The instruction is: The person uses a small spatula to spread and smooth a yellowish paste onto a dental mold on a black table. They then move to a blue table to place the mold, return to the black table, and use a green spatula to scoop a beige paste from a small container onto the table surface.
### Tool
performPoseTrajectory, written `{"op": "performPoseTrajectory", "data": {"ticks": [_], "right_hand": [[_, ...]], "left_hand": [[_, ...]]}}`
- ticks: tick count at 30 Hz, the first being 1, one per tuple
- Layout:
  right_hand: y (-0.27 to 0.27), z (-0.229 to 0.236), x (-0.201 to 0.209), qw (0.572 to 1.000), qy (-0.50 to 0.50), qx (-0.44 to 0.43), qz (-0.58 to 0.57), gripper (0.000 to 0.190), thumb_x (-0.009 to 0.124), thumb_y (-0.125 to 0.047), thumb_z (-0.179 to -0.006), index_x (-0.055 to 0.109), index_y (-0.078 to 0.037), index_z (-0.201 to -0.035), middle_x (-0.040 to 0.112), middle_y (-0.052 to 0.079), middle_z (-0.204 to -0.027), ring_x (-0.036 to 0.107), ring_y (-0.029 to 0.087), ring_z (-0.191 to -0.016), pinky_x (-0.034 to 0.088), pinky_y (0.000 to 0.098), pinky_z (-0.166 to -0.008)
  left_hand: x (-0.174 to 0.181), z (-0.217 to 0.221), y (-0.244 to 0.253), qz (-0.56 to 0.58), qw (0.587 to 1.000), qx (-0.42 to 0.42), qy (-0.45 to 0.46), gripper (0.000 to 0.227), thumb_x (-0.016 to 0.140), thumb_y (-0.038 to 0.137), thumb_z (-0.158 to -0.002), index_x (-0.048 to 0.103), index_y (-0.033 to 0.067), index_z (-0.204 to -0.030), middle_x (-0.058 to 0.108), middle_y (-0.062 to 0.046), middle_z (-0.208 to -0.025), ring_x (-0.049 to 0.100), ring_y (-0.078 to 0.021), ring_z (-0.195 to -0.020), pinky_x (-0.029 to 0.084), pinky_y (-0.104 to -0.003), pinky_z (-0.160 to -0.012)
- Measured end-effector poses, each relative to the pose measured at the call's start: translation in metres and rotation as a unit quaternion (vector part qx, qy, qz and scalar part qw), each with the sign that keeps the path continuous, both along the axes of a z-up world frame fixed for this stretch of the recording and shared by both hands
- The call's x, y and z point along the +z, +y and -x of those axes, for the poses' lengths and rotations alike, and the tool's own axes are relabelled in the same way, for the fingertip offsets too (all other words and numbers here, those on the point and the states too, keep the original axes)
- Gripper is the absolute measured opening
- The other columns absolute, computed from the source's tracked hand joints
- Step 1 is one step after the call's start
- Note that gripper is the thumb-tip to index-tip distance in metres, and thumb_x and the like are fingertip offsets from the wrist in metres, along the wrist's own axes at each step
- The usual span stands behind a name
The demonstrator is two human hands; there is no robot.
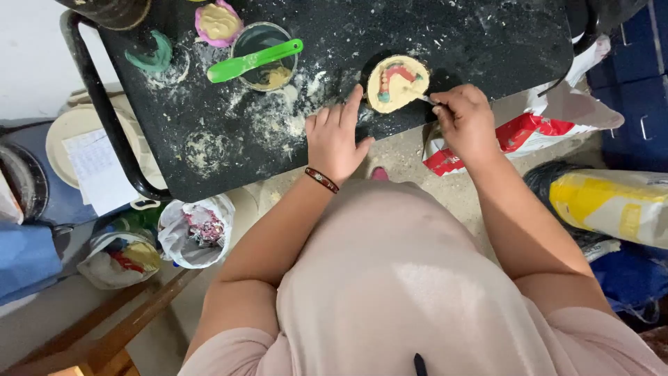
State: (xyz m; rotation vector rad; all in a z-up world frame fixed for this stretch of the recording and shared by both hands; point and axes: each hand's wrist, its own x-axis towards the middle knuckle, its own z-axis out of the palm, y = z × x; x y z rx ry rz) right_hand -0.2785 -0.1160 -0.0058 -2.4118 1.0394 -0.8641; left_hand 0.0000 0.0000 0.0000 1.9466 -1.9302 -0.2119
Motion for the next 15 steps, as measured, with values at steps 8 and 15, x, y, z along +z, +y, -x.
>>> {"op": "performPoseTrajectory", "data": {"ticks": [8,15], "right_hand": [[0.012,-0.009,-0.006,1.0,0.003,-0.027,-0.004,0.021,0.079,0.003,-0.096,0.081,-0.003,-0.116,0.068,0.017,-0.097,0.068,0.041,-0.094,0.053,0.0484,-0.088],[0.02,-0.014,-0.004,0.999,0.006,-0.048,-0.009,0.02,0.077,0.008,-0.096,0.079,0.003,-0.116,0.069,0.02,-0.097,0.068,0.043,-0.095,0.054,0.049,-0.086]], "left_hand": [[0.003,-0.009,0.021,-0.009,0.999,-0.033,0.029,0.106,0.088,0.044,-0.083,0.027,0.0205,-0.166,0.068,-0.008,-0.112,0.057,-0.0247,-0.106,0.032,-0.044,-0.097],[0.005,-0.016,0.031,0.004,0.998,-0.057,0.031,0.099,0.087,0.042,-0.082,0.034,0.0186,-0.162,0.069,-0.009,-0.11,0.06,-0.0248,-0.103,0.033,-0.041,-0.091]]}}
